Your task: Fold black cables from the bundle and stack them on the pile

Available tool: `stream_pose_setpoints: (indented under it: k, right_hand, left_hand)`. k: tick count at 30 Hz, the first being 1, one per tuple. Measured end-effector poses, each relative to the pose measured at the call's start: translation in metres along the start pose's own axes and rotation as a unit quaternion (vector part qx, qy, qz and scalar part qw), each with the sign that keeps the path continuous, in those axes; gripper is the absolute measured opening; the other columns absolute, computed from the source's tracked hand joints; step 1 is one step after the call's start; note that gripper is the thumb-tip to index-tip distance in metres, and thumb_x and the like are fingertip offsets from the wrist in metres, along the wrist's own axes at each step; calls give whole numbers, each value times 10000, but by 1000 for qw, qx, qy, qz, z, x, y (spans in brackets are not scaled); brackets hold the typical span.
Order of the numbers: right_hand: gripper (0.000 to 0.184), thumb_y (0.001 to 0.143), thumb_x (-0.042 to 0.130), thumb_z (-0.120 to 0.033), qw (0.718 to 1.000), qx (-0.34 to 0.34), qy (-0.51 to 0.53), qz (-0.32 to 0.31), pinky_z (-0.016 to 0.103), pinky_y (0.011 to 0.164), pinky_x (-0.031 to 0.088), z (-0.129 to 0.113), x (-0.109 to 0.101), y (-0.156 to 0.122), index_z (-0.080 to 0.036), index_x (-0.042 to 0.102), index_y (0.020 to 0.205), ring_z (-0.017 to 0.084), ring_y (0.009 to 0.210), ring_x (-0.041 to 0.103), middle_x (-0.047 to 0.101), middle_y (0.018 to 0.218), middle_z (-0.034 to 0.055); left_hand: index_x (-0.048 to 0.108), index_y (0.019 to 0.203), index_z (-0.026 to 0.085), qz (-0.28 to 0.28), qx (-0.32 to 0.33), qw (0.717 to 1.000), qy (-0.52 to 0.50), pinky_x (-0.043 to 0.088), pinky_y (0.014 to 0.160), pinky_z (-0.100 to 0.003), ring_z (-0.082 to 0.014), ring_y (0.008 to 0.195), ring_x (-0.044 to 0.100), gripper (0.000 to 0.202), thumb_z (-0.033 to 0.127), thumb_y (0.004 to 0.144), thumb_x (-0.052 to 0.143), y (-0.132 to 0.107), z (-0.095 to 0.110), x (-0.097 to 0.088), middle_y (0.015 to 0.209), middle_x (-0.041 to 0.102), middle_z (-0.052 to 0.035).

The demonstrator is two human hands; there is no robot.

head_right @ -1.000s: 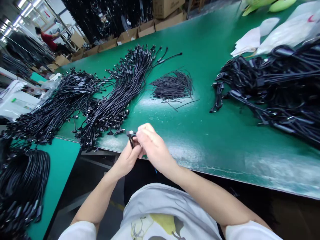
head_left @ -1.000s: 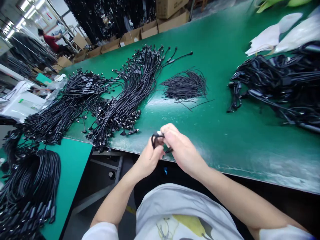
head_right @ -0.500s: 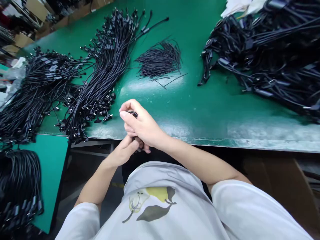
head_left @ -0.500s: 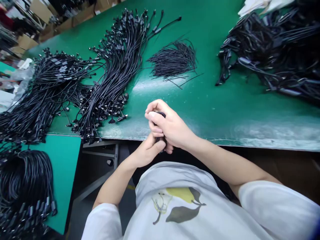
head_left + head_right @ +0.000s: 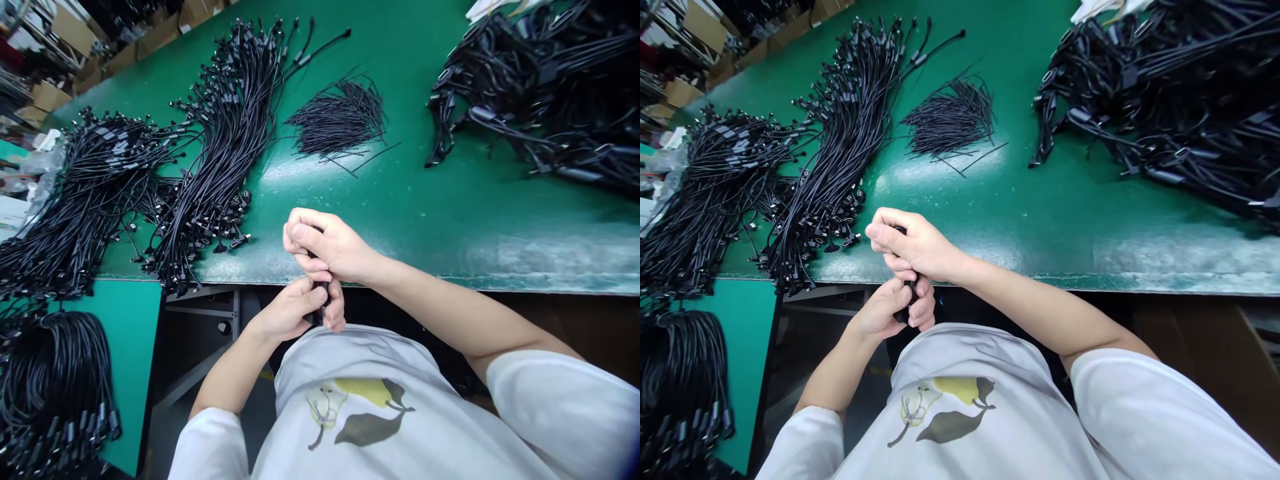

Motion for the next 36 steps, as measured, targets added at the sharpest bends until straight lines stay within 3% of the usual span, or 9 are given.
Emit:
stream_pose_setpoints:
  k: [6,12,15,18,20,23,27,30,36]
  right_hand:
    - [275,870,611,-380,995,71,9,72,128,408,347,-6,-10,-6,-184,437,785,27,464,393,412,611,-77]
    - [257,901,520,-393,989,78,64,111,128,335,97,-8,-4,-6,-199,415,770,16,397,100,246,531,-114]
    - [271,909,502,-414,991,88,12,103,136,339,107,-5,-8,-3,-198,419,766,23,402,105,229,530,-111]
    - [283,941,428,-466,983,18,-129,132,158,385,285,-7,-21,-1,-200,465,849,53,436,304,368,596,-67]
    - [293,940,437,-476,935,-85,-303,165,227,556,463,-11,-25,-7,-199,515,995,116,658,529,538,800,15]
    - [365,915,517,-453,796,-198,-554,140,335,804,502,-3,-15,-23,-178,540,1153,216,982,579,587,1088,116]
    - [348,943,493,-371,678,-193,-707,60,321,696,498,34,-1,-34,-129,549,1187,217,813,636,653,958,127]
    - [270,957,414,-275,716,-166,-672,93,313,702,496,40,-1,-30,-128,529,1151,209,815,662,674,974,137]
    - [86,938,295,-260,946,73,-304,87,227,470,406,45,-3,-24,-223,371,920,111,465,506,526,615,-62]
  left_hand:
    - [538,875,163,107,97,961,238,372,594,-264,-97,576,425,321,480,919,516,3,4,-11,633,469,27]
    - [584,888,142,42,64,986,147,430,652,-298,-140,636,498,445,573,901,473,8,0,-7,673,540,-25]
    - [603,900,138,74,53,986,138,468,733,-320,-142,665,507,381,517,863,584,9,2,-5,693,546,-20]
    - [588,855,146,135,78,985,77,475,704,-301,-105,587,430,351,495,841,626,15,7,-9,625,448,31]
    - [560,814,162,203,146,968,21,464,692,-268,-88,567,396,296,448,858,622,18,15,-19,616,392,50]
    - [526,826,180,303,252,916,-73,458,760,-237,-78,613,440,188,338,926,542,18,31,-38,667,405,47]
    - [513,845,188,325,285,893,-129,457,847,-255,-87,703,520,195,273,984,406,17,40,-47,722,461,29]
    - [519,860,191,329,284,891,-129,456,875,-268,-89,724,529,166,274,974,431,16,39,-43,760,493,23]
    - [525,872,185,311,311,892,-109,460,822,-258,-84,706,508,153,287,967,463,11,42,-33,764,481,21]
Point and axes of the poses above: each hand's wrist, its own y-axis towards the middle knuckle, its own x-axis out of the palm, z = x × y, the point moved 4 cm from there along y, towards the middle knuckle
